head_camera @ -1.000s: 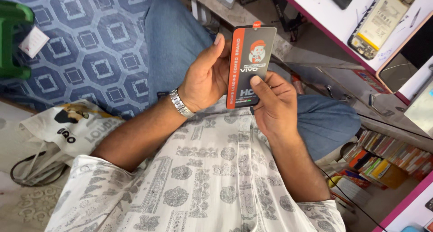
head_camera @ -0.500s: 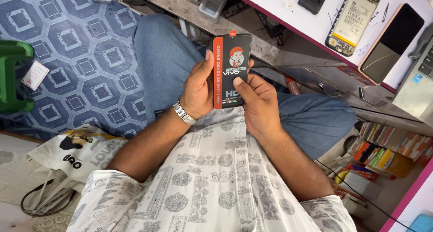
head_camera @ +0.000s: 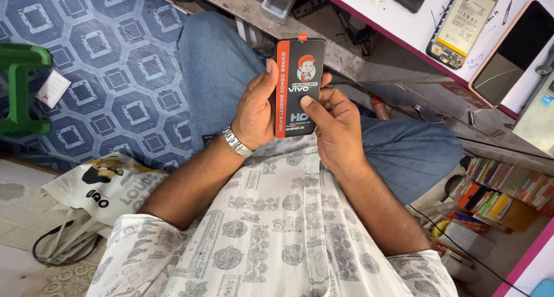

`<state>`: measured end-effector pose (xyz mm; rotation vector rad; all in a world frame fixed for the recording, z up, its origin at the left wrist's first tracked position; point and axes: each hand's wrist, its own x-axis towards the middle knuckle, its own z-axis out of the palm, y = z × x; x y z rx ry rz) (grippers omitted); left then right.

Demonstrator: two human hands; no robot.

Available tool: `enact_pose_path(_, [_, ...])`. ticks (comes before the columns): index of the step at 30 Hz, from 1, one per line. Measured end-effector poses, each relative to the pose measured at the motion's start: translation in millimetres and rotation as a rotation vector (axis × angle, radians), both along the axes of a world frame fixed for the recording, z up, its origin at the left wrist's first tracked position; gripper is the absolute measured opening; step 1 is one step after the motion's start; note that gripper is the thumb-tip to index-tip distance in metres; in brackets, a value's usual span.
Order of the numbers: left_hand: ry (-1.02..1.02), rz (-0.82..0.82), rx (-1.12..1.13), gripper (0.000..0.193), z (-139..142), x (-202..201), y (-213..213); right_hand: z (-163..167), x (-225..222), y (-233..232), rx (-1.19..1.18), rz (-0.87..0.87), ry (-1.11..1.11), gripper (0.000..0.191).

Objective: The person sits on the floor and uses a screwdriver to unscrew and pry off the back cover of a smartphone, then removes the battery from the phone body. They then peel the backing off a screen protector and align it onto the phone's display.

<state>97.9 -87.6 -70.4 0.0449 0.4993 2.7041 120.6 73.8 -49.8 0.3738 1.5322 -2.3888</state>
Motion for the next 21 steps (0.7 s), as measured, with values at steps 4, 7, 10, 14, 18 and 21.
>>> enact_pose_path(4, [-0.019, -0.012, -0.009, 0.063, 2, 3, 3, -7, 2, 4, 0.068, -0.047, 0.05, 0.027])
enact_pose_path(7, [-0.043, -0.032, 0.008, 0.063, 3, 6, 8, -10, 6, 8, 0.035, -0.067, 0.082, 0.032])
enact_pose_path(10, [-0.074, -0.048, 0.049, 0.063, 4, 9, 14, -9, 11, 12, -0.004, -0.069, 0.068, 0.035])
enact_pose_path(14, [-0.118, -0.073, 0.075, 0.064, 5, 14, 16, -6, 16, 15, -0.032, -0.032, 0.043, 0.036])
enact_pose_path(18, [-0.149, -0.112, 0.153, 0.067, 9, 17, 17, -3, 19, 26, -0.107, 0.055, 0.08, 0.025])
enact_pose_path(21, [-0.148, -0.127, 0.162, 0.069, 16, 18, 14, -7, 17, 39, -0.172, 0.086, 0.038, 0.035])
